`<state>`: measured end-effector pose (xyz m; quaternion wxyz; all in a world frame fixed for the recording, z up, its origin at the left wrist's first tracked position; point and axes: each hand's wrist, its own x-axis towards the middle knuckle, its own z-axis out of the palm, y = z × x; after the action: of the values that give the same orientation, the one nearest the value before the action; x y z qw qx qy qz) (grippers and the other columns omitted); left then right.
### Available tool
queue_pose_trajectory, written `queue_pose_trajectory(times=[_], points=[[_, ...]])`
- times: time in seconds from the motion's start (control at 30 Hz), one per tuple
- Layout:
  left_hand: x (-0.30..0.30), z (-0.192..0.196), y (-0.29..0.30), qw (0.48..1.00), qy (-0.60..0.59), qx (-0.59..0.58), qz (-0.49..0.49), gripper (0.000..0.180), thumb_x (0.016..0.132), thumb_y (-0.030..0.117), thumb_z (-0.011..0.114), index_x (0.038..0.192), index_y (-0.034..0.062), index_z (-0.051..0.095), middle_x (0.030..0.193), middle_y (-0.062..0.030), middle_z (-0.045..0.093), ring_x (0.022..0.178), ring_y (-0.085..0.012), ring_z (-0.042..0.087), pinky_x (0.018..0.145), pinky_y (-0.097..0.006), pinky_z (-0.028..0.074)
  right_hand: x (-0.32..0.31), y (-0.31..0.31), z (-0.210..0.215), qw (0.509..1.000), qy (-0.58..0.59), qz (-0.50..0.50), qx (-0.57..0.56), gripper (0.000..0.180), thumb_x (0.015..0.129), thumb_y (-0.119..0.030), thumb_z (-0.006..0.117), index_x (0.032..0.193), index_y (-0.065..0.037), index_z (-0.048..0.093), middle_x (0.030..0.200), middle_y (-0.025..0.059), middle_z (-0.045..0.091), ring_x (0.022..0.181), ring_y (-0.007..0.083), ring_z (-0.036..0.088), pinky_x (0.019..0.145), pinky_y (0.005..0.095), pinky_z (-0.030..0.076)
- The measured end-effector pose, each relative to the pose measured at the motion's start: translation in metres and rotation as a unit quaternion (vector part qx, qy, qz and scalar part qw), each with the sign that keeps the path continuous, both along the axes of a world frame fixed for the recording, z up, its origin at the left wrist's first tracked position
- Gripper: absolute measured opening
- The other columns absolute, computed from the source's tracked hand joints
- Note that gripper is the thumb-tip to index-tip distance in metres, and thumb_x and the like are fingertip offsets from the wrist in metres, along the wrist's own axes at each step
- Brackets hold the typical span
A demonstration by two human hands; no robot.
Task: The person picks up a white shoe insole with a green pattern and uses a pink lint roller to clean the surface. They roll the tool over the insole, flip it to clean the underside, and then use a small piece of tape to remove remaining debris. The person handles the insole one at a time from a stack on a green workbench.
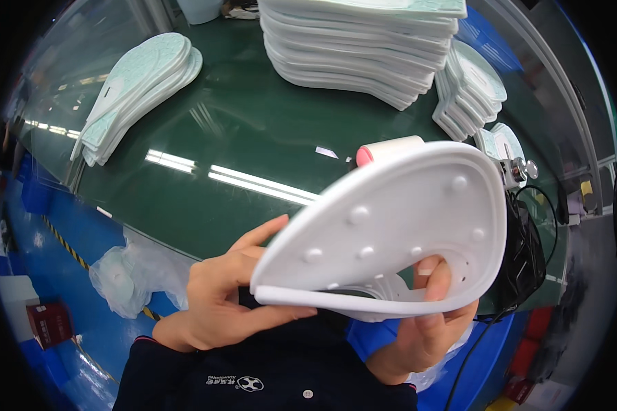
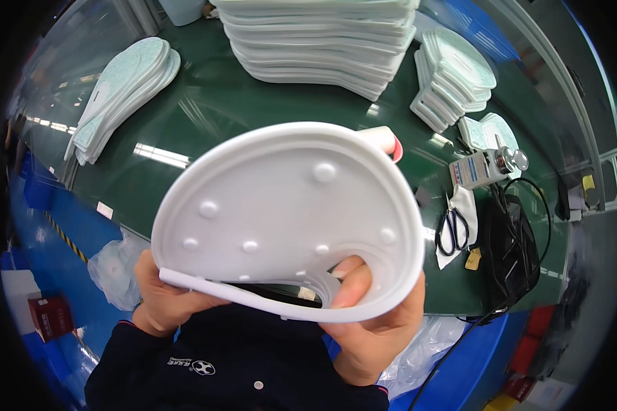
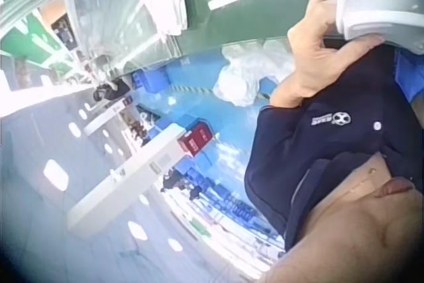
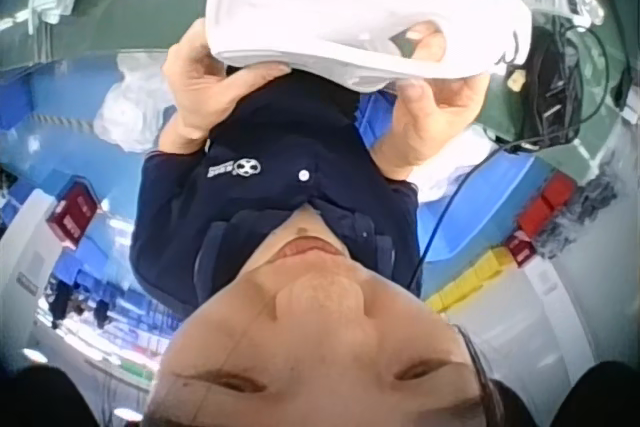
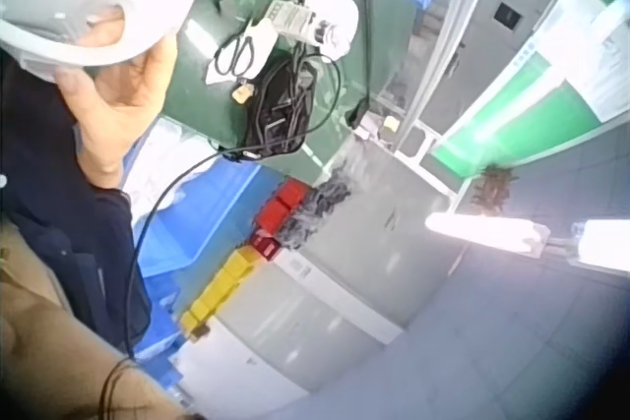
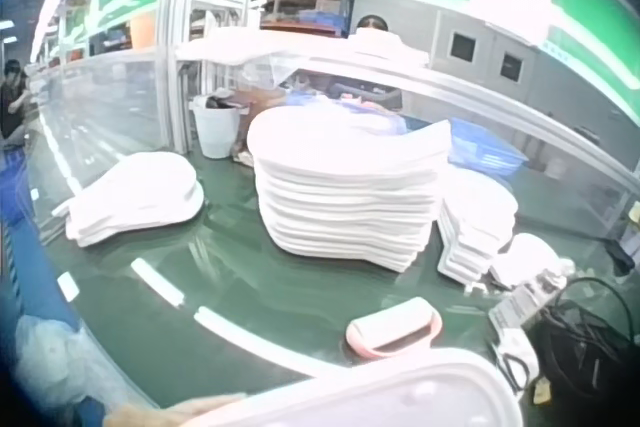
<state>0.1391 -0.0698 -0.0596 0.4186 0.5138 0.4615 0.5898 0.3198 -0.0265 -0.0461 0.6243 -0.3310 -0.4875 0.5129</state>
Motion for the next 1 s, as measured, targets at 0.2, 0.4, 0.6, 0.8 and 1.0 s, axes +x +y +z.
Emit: queue_pose_trajectory(times=[0.2,0.4,0.6,0.8,1.0], points=[[-0.002,-0.001,-0.005,0.999,0.007,0.013,-0.036,0.031,0.059,0.001,0.072,0.084,0.0011,0.055,0.086,-0.0153,0.061,0.082,-0.0226,0.06,0.091,-0.05,0.028,0.006,-0.003,-0.004,1.0,0.007,0.014,-0.005,0.047,0.065,-0.017,0.068,0.099,0.005,0.042,0.079,0.0037,0.044,0.089,0.0174,0.043,0.086,0.0323,0.032],[-0.003,0.003,-0.008,0.999,0.037,-0.004,-0.038,0.037,0.059,0.001,0.072,0.091,-0.002,0.054,0.088,-0.0158,0.06,0.082,-0.0228,0.06,0.085,-0.044,0.038,0.007,-0.003,-0.007,0.999,0.013,0.03,-0.016,0.048,0.067,-0.016,0.066,0.101,0.006,0.04,0.082,0.0046,0.044,0.092,0.0181,0.043,0.091,0.036,0.032],[0.003,0.004,0.001,0.993,0.092,0.07,-0.016,0.06,0.06,0.003,0.072,0.112,-0.0016,0.043,0.101,-0.0168,0.054,0.088,-0.0246,0.057,0.079,-0.031,0.043,0.0,0.003,-0.006,0.991,0.08,0.014,-0.103,0.063,0.057,-0.008,0.067,0.11,0.012,0.037,0.067,0.0054,0.05,0.075,0.0168,0.048,0.074,0.0272,0.036],[-0.004,-0.002,0.012,0.99,0.111,0.023,-0.09,0.04,0.061,0.003,0.07,0.098,0.0004,0.055,0.09,-0.0112,0.059,0.081,-0.0204,0.058,0.068,-0.024,0.045,0.006,0.011,-0.02,0.974,0.141,0.115,-0.138,0.067,0.062,0.003,0.063,0.12,0.009,0.03,0.095,0.0145,0.054,0.093,0.0186,0.05,0.084,0.0294,0.037],[0.001,-0.008,0.012,0.996,0.067,-0.048,0.032,0.021,0.063,0.0,0.067,0.081,-0.0014,0.057,0.076,-0.0074,0.06,0.068,-0.0126,0.057,0.059,-0.022,0.044,0.039,0.047,-0.025,0.977,-0.179,0.022,-0.117,0.045,0.074,-0.002,0.056,0.116,0.0,0.041,0.098,0.0099,0.055,0.091,0.0128,0.05,0.078,0.026,0.038]])
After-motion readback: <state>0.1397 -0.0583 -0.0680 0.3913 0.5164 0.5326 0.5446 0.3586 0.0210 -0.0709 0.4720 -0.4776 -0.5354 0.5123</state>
